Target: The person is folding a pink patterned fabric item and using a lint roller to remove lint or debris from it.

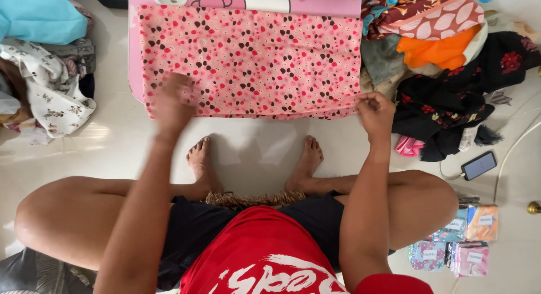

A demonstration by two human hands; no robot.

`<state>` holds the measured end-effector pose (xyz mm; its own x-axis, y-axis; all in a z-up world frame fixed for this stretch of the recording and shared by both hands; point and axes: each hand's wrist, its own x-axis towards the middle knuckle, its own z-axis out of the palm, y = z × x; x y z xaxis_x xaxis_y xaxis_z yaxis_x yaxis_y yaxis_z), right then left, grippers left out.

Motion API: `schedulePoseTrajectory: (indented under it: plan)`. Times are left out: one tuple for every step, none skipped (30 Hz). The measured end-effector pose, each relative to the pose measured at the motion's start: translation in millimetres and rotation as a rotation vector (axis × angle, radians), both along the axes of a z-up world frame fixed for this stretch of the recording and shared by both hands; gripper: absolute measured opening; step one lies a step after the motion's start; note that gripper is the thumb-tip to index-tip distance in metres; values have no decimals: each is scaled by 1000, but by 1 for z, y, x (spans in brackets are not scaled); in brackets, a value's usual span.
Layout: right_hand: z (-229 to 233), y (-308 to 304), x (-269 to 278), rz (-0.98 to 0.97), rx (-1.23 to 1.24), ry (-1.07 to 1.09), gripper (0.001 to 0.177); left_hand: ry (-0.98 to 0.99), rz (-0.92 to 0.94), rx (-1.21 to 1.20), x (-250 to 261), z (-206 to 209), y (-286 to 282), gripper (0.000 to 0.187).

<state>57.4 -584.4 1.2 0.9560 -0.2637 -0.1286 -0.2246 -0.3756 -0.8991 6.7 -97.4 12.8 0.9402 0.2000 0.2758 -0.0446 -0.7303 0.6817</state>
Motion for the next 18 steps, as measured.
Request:
schedulePoseTrajectory:
  plan:
    - [2, -1, 4, 22, 17, 28, 13, -106, -220, 54, 1, -15, -34, 33]
    - [5, -3, 8, 45, 34, 56, 13, -215, -437, 108, 1, -30, -68, 29]
    - [12, 3, 9, 43, 33, 57, 13, -214, -439, 107, -5, -52, -99, 29]
    - [19, 8, 11, 59, 40, 67, 14, -270, -538, 201, -9, -74, -132, 17]
    - [27, 13, 14, 75, 47, 77, 16, -325, -636, 296, -13, -96, -165, 6]
    - [26, 12, 17, 74, 43, 78, 16, -325, -636, 292, -9, -74, -182, 6]
    - [26, 12, 20, 97, 60, 92, 19, -377, -594, 338, -6, -51, -200, 18]
    - [25, 11, 24, 120, 78, 104, 23, -430, -551, 385, -2, -28, -216, 31]
    - [26, 11, 21, 119, 75, 104, 23, -432, -551, 382, 4, -38, -227, 31]
    - [26, 10, 18, 127, 118, 95, 32, -415, -508, 387, 8, -47, -237, 40]
    - [27, 10, 14, 136, 160, 86, 42, -399, -466, 391, 13, -56, -247, 50]
    - [15, 2, 12, 134, 161, 83, 42, -402, -468, 392, 17, -58, -247, 50]
    - [4, -5, 9, 30, 104, 81, 38, -341, -460, 369, 20, -58, -248, 60]
    - [-9, -11, 4, -74, 50, 82, 38, -276, -452, 350, 22, -60, -247, 71]
    - [-10, -8, -1, -75, 53, 83, 38, -275, -454, 352, 21, -49, -245, 71]
    - [-10, -5, -5, -106, 49, 131, 39, -142, -490, 260, 21, -38, -242, 72]
    - [-11, -2, -9, -137, 45, 180, 41, -8, -523, 166, 21, -28, -239, 72]
    - [-16, -5, -9, -141, 48, 183, 41, -5, -528, 169, 22, -28, -238, 72]
